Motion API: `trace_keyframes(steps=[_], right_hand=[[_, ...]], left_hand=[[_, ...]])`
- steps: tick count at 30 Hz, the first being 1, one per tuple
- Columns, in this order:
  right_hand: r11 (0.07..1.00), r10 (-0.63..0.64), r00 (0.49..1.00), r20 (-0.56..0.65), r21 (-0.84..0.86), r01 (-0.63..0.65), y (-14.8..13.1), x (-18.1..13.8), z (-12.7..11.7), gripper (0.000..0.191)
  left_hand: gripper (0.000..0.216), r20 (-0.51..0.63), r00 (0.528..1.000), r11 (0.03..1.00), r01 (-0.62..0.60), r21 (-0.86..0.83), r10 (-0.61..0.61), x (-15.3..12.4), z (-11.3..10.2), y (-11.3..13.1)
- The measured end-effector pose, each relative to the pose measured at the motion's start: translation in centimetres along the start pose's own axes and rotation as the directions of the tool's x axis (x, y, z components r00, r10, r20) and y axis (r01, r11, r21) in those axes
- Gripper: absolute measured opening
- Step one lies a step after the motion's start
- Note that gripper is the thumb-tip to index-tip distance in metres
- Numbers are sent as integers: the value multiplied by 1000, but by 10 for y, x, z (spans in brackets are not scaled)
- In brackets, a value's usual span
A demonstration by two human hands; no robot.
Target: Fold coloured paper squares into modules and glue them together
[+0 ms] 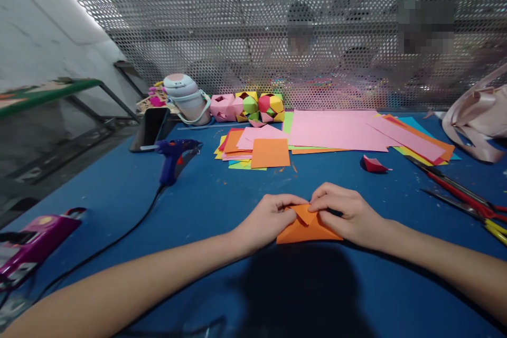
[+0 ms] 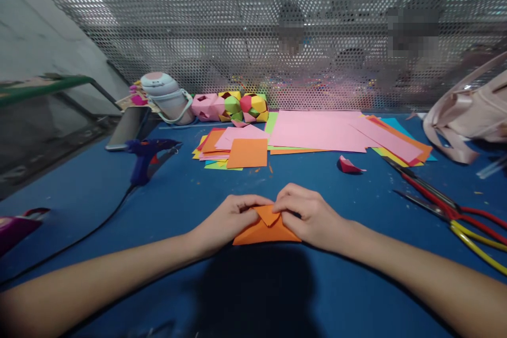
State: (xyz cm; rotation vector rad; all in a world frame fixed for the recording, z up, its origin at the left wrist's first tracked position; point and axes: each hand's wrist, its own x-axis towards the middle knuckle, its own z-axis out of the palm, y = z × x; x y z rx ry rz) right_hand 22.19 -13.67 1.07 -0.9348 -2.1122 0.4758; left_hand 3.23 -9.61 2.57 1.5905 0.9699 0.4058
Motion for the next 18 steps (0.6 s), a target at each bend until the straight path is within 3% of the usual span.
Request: trace_keyframes(steps=[3,6,10,18], right_hand=[[998,-31,999,23,-44,32,0,-1,-1,26],[995,-62,997,41,-80,65,-1,0,-2,25],[992,-86,995,60,-87,91,-5,0,-2,29],[1000,18,999,29,0,-18,-11,1,3,22]], left_hand=[[39,27,999,999,-18,-37,19,-2,-1,0],[26,42,998,996,-37,-75,41,-2,0,0],[19,-21,998,997,-56,-51,55,0,4,-5],[14,-95,990,994,-104,42,107,0,5,-10]])
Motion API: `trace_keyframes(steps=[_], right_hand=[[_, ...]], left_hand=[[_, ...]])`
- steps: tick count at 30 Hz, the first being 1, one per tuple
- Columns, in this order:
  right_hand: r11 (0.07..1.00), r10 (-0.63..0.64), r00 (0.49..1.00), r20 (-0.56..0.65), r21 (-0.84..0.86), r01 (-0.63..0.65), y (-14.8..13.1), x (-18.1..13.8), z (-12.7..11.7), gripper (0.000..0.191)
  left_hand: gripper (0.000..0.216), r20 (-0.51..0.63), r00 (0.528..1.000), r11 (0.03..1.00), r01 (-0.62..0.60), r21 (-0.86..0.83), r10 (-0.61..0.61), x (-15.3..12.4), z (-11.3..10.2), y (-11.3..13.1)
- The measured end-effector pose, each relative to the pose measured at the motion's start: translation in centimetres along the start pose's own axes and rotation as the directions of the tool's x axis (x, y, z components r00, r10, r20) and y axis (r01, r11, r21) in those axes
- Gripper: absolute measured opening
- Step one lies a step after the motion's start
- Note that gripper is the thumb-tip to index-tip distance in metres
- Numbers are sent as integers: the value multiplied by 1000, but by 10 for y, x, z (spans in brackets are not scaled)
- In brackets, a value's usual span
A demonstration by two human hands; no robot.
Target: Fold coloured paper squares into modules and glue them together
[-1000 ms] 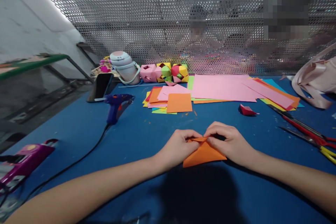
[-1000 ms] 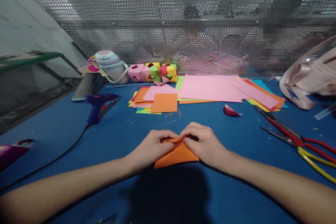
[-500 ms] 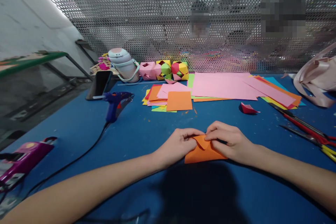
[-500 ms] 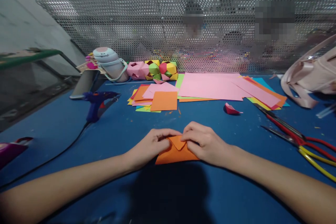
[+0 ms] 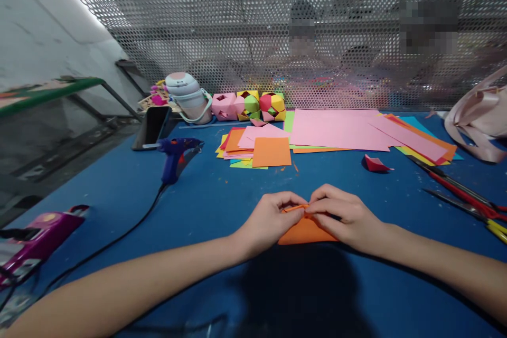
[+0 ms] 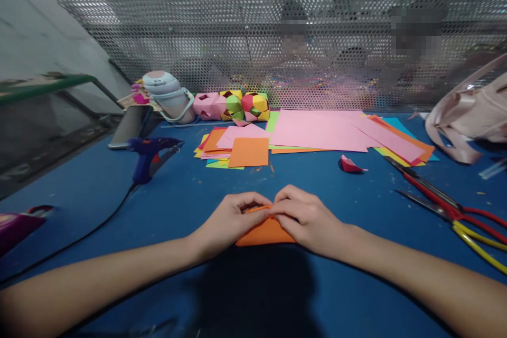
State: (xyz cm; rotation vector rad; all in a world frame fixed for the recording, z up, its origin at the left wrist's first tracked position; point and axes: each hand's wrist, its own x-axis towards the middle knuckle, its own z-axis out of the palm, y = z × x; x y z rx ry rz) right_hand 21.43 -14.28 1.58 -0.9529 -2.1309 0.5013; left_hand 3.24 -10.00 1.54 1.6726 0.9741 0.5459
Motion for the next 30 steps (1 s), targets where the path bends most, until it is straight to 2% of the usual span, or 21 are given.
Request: trace_keyframes(steps=[4,7,9,14,22,30], right_hand=[[990,140,989,-42,22,-139,0,1,1,13],[956,294,954,-57,43,-292,1,2,2,5],[940,338,940,-48,71,-334,2,3,2,5],[927,361,932,-37,124,-354,2,4,2,6],[907,402,916,-14,148,-395,-1,6,0,4],[874,454,891,-11,203,-442,-1,5,1,7]], left_hand=[[14,-7,1000,1000,-12,20,12,-1,-1,4],[14,-21,1000,1000,-15,21,16,-1,-1,5],[14,-27,999,999,-27,30,28,0,0,4],[13,-21,999,999,-29,45,30,0,-1,5],[13,-55,998,999,32,10,-32,1,-1,9],[19,-12,1000,999,10,-48,-11,1,0,2]])
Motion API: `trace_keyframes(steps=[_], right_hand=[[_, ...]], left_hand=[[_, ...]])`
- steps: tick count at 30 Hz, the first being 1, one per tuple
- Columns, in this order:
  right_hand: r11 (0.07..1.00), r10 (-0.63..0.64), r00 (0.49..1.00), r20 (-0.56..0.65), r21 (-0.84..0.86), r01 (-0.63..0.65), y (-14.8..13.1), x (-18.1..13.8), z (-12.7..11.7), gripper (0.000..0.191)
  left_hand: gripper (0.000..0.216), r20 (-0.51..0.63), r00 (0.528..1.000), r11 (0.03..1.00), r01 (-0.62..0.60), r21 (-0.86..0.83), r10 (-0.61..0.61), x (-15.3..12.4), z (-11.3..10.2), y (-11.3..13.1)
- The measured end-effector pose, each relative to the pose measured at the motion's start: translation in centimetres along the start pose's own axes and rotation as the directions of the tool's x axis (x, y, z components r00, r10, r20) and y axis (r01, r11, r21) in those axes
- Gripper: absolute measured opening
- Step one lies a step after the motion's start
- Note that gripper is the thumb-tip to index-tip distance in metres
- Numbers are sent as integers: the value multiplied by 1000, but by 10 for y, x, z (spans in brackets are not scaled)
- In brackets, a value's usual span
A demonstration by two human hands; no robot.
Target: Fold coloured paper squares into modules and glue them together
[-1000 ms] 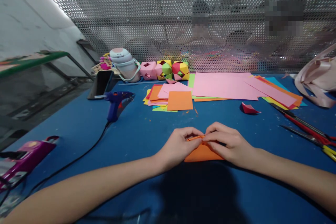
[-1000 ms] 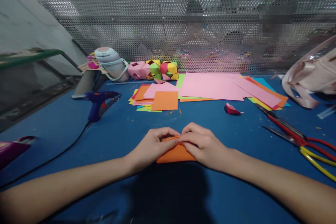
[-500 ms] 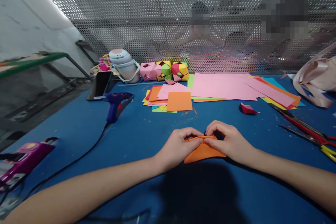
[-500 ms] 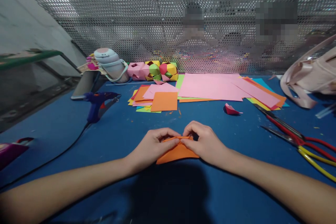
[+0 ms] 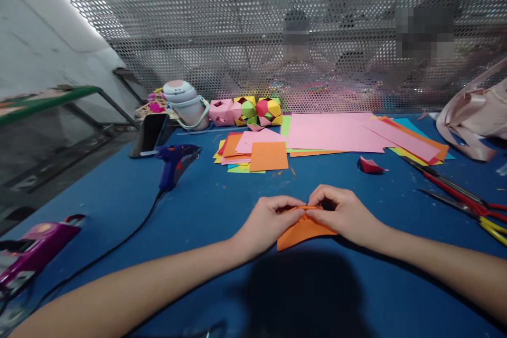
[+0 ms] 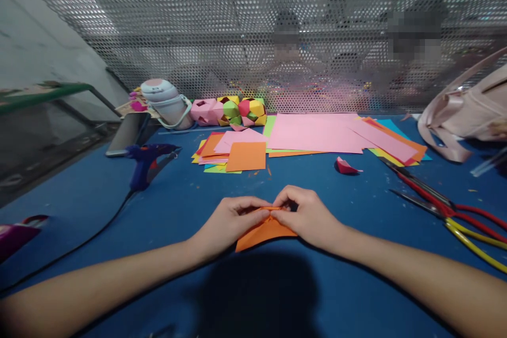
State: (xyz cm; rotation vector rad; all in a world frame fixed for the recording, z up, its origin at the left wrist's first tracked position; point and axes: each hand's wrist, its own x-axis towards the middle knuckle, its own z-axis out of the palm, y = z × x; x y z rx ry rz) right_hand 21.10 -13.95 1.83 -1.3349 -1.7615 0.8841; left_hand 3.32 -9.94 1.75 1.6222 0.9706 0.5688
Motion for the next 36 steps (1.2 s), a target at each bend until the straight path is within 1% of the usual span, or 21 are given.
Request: trace_keyframes(steps=[3,5,8,10,13,16,22,27,32,36], right_hand=[[999,49,999,23,9,-49,-1,0,-1,4],[996,86,995,49,17,-87,-2,1,-2,6],[993,103,992,72,48,-106,-2,1,-4,7],[991,109,991,79,68,-115,-2,2,-6,9],[990,127,989,80,55,-131,-1,2,-7,13],[993,110,991,75,28,-113,-1,2,-8,16],[993,118,989,85,19,-120,-4,3,-10,20],[992,126,989,80,-23,-124,-7,2,-8,19],[995,92,994,56,-55,-89,-6,2,-7,18],[996,65,994,86,-71,-59,-5,2,-6,15]], left_hand=[[19,-6,1000,999,29,-28,-29,1,0,-1],[19,-17,998,996,55,-64,-56,1,0,-1],[18,-35,996,991,83,-110,-87,2,0,-2],[19,-41,995,990,84,-112,-89,3,0,-3],[20,-49,997,996,62,-66,-65,4,-1,-6],[20,-57,998,999,32,-21,-34,4,-2,-6],[16,-54,999,1000,3,21,-2,3,-2,-1],[15,-39,998,997,-42,63,45,1,-1,1],[15,-17,998,993,-67,96,69,-1,0,2],[15,8,992,981,-127,149,127,-1,0,0]])
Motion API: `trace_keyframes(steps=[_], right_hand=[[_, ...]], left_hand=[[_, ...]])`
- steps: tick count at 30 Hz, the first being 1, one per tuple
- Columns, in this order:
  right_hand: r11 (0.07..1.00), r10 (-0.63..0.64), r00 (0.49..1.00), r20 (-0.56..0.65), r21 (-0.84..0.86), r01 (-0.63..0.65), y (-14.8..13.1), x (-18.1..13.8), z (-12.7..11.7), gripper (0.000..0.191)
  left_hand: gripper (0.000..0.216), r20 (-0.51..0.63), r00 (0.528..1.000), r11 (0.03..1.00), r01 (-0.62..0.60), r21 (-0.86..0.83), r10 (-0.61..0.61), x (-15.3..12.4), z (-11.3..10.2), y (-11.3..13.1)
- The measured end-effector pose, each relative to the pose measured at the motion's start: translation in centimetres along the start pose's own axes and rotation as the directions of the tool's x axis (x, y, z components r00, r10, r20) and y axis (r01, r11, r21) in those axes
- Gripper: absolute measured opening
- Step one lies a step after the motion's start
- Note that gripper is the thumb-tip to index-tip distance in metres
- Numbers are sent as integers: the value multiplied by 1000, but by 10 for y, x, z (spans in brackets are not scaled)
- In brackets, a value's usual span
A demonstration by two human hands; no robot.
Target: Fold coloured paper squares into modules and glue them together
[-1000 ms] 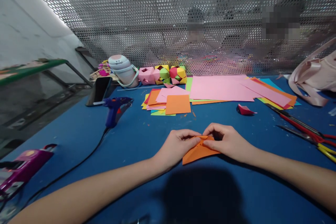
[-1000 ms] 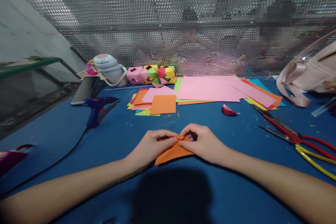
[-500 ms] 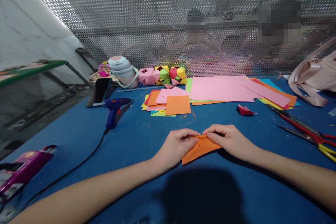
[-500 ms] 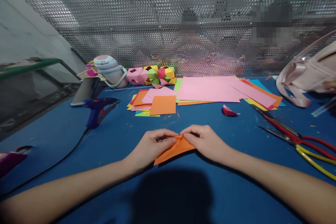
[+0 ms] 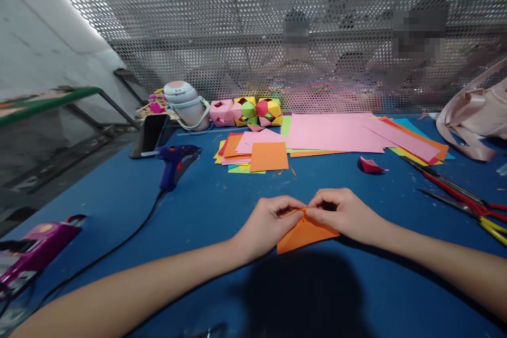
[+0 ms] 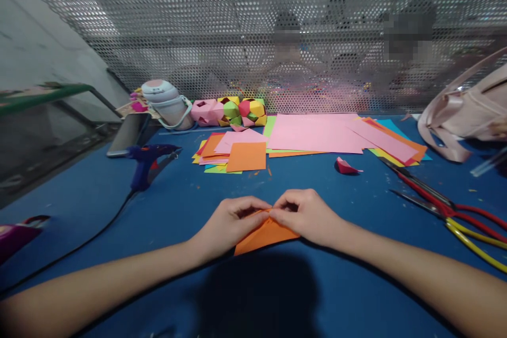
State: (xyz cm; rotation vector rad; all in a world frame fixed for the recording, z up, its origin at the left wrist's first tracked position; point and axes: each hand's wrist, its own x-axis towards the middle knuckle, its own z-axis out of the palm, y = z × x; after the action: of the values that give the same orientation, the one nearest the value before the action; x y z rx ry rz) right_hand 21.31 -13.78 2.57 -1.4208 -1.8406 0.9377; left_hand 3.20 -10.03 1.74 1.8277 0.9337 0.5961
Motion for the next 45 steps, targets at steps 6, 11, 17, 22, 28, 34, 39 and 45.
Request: trace_keyframes(steps=[6,11,17,22,28,34,39,45], right_hand=[[1000,-28,999,-44,-2,28,2,-3,6,17],[999,42,997,-70,30,-40,7,-6,8,18],[999,38,996,-80,5,-37,9,-6,5,20],[1000,24,995,-93,-14,-25,8,-6,5,22],[1000,-18,995,-94,-10,18,9,-6,6,20],[993,-117,988,-97,-25,115,14,-6,8,20],[980,-199,977,-77,-13,199,16,-7,10,18],[965,-262,962,-74,-25,261,17,-8,10,18]], left_hand=[[18,-10,1000,1000,-8,-16,8,-1,2,-4],[30,33,997,996,63,58,-65,-3,-6,-3],[34,130,991,965,76,-251,-44,-6,-12,-6],[36,131,980,944,184,-275,-153,-5,-5,-5],[32,122,972,923,231,-306,-203,-2,-6,-6],[36,158,972,938,215,-273,-176,-1,-4,-5],[21,112,994,1000,0,-19,2,2,-1,-6],[18,85,992,989,-107,102,99,1,-2,-4]])
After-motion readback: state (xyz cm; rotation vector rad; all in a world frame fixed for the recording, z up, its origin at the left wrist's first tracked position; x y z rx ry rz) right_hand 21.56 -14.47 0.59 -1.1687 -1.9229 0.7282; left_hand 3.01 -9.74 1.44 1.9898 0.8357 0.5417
